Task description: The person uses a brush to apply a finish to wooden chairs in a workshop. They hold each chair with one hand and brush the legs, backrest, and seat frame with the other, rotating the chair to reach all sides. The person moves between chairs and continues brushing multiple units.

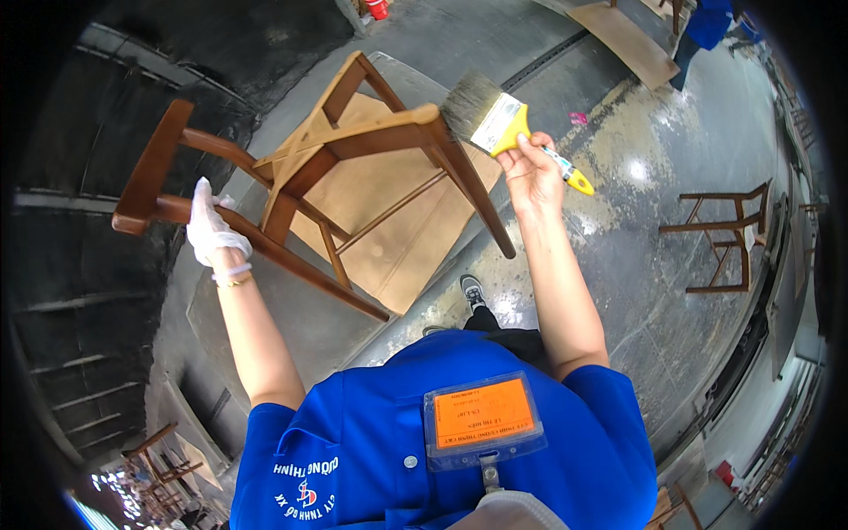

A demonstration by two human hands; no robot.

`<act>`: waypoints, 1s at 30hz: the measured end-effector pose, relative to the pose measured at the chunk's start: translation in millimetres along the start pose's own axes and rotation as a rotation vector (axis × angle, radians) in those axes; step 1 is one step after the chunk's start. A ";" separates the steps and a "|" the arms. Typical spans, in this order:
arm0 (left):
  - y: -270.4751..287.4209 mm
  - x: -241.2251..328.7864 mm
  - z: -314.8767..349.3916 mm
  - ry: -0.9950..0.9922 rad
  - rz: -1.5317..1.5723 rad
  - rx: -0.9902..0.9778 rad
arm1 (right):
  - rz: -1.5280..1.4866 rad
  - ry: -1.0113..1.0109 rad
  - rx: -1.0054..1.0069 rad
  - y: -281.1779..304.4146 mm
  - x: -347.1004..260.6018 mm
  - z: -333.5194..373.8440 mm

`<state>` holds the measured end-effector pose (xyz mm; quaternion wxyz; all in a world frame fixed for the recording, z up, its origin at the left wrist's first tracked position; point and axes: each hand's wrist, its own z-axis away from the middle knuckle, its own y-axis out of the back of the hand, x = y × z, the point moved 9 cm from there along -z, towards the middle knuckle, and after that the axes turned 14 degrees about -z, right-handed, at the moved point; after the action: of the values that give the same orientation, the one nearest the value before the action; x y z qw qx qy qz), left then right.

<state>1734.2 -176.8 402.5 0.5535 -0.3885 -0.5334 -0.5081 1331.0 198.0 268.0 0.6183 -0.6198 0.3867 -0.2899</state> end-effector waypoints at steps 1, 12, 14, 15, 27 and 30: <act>-6.4 6.4 -11.3 -0.073 -0.008 -0.027 | 0.032 0.037 0.163 25.2 -3.0 6.3; -59.2 18.9 -92.3 -0.282 0.080 -0.231 | -0.099 -0.147 -0.019 26.5 65.6 -9.2; -62.7 15.9 -103.9 -0.245 0.101 -0.244 | 0.011 -0.086 0.137 63.1 67.5 -11.9; -64.2 16.7 -108.5 -0.259 0.074 -0.245 | -0.003 -0.079 0.090 79.7 58.9 -4.7; -72.3 23.7 -106.2 -0.283 0.018 -0.162 | 1.018 0.280 0.818 155.9 7.1 22.6; -72.8 27.3 -102.0 -0.294 0.039 -0.173 | 0.363 0.060 0.048 8.5 55.8 -50.3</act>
<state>1680.6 -293.2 408.1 0.4438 -0.5152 -0.5552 -0.4789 1317.5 124.5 256.3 0.6632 -0.5159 0.5037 -0.2009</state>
